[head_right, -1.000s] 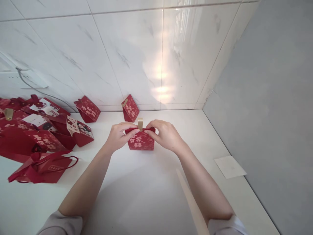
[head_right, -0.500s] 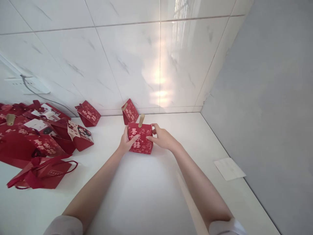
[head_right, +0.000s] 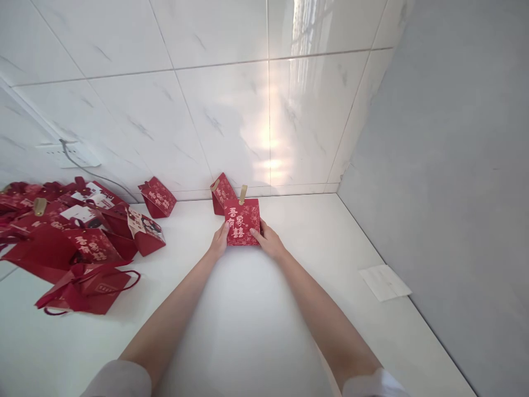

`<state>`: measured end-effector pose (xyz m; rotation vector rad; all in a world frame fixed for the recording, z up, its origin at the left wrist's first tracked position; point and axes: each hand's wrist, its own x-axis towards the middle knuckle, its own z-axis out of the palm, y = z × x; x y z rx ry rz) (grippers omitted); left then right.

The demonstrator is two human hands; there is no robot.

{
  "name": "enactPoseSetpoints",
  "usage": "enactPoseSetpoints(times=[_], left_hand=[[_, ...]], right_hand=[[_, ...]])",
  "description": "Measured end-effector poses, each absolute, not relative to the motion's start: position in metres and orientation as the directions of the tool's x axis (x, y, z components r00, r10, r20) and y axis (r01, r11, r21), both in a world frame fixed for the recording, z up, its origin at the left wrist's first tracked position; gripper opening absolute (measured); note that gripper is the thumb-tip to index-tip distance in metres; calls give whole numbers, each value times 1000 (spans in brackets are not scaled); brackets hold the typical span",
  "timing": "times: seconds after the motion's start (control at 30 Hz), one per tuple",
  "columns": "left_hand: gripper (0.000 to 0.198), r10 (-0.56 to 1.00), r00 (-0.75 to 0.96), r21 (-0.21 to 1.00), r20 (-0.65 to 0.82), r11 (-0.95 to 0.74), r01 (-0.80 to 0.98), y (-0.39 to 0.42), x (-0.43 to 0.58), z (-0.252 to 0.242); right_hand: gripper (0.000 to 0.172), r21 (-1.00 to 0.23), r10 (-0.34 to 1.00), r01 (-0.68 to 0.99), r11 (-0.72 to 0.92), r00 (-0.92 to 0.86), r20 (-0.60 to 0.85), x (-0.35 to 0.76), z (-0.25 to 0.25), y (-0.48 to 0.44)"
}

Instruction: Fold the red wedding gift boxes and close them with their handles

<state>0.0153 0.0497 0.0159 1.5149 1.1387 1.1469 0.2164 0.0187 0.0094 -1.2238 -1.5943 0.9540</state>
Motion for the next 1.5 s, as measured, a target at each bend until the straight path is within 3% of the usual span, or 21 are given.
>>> enactPoseSetpoints(times=[0.57,0.87,1.07,1.3,1.4,1.5], left_hand=[[60,981,62,954,182,-191,229,19,20,19],[63,990,62,982,125,-132,133,-37,13,10],[61,976,76,975,204,-210,74,-51,14,23],[58,976,186,992,113,-121,31,-43,12,22],[60,985,168,999,49,-47,-14,-35,13,21],[61,993,114,996,37,-28,-79,-31,15,20]], right_hand=[[57,-920,972,325,219,13,236,214,8,-19],[55,-926,976,321,198,27,218,202,12,-82],[56,-942,985,301,150,31,167,202,14,-85],[56,-968,990,215,128,27,137,207,16,-78],[74,-962,965,119,247,-122,233,210,18,-78],[91,-926,932,176,333,-211,295,210,19,-77]])
